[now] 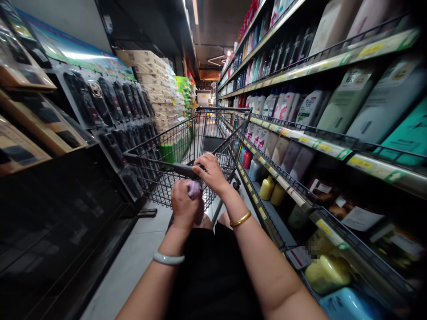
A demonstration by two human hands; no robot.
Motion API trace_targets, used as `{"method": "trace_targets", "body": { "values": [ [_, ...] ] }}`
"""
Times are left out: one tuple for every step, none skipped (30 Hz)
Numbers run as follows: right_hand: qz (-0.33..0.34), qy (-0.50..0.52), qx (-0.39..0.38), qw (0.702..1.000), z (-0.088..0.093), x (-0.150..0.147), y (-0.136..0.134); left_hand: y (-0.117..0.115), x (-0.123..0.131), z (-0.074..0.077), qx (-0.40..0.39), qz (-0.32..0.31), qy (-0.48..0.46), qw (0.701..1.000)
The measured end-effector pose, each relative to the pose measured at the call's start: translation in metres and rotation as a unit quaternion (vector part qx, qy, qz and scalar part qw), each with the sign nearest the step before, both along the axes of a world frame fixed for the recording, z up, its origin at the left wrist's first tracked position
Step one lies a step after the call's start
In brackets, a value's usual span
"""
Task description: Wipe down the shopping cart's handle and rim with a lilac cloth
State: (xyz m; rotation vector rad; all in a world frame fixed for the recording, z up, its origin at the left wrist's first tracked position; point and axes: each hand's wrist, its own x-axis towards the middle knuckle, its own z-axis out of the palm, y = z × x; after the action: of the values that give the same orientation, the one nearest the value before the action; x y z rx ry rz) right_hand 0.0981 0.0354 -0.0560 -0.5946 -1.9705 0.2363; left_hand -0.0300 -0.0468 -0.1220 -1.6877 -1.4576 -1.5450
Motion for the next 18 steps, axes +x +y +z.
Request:
{"method": "trace_targets", "body": {
  "values": [
    [0.000,0.001,0.002,1.000,0.000,0.000,0.000,-0.002,0.002,-0.014,-0.017,0.001,0.020,1.000],
    [-0.001,0.000,0.003,1.000,0.001,0.000,0.000,-0.005,0.002,-0.026,-0.029,-0.003,0.041,0.999],
    [-0.004,-0.003,0.002,1.000,0.001,0.000,-0.001,-0.007,0.002,-0.036,-0.036,-0.012,0.055,0.998],
    [-0.006,-0.005,0.001,1.000,0.001,0.001,-0.001,-0.009,0.000,-0.041,-0.040,-0.025,0.060,0.997],
    [-0.008,-0.008,-0.001,1.000,0.002,0.001,-0.002,-0.010,-0.002,-0.041,-0.037,-0.038,0.049,0.997],
    [-0.009,-0.009,-0.002,1.000,0.002,0.001,-0.002,-0.011,-0.004,-0.035,-0.031,-0.045,0.024,0.998],
    [-0.009,-0.009,-0.002,1.000,0.002,0.001,-0.002,-0.012,-0.007,-0.024,-0.021,-0.046,-0.013,0.999],
    [-0.009,-0.009,-0.002,1.000,0.002,0.001,-0.002,-0.012,-0.010,-0.010,-0.007,-0.038,-0.056,0.998],
    [-0.008,-0.008,-0.001,1.000,0.001,0.001,-0.001,-0.012,-0.012,0.007,0.008,-0.025,-0.094,0.995],
    [-0.006,-0.009,-0.001,1.000,0.001,0.000,-0.001,-0.011,-0.013,0.023,0.028,-0.010,-0.120,0.992],
    [-0.003,-0.008,-0.001,1.000,0.000,0.000,0.000,-0.010,-0.013,0.036,0.043,0.000,-0.128,0.991],
    [-0.001,-0.007,-0.002,1.000,-0.001,0.000,0.001,-0.010,-0.012,0.046,0.050,0.001,-0.121,0.991],
    [0.001,-0.004,-0.004,1.000,-0.001,0.000,0.001,-0.009,-0.011,0.050,0.052,-0.002,-0.109,0.993],
    [0.004,-0.002,-0.005,1.000,-0.002,-0.001,0.001,-0.008,-0.008,0.049,0.046,-0.011,-0.095,0.994],
    [0.005,0.001,-0.006,1.000,-0.002,-0.001,0.002,-0.007,-0.005,0.041,0.033,-0.022,-0.083,0.996],
    [0.006,0.004,-0.006,1.000,-0.002,-0.001,0.002,-0.006,-0.001,0.030,0.016,-0.031,-0.076,0.996],
    [0.006,0.007,-0.004,1.000,-0.003,-0.001,0.002,-0.005,0.002,0.015,-0.007,-0.040,-0.072,0.997],
    [0.006,0.010,-0.001,1.000,-0.003,-0.001,0.002,-0.005,0.004,0.000,-0.032,-0.039,-0.067,0.996]
  ]
}}
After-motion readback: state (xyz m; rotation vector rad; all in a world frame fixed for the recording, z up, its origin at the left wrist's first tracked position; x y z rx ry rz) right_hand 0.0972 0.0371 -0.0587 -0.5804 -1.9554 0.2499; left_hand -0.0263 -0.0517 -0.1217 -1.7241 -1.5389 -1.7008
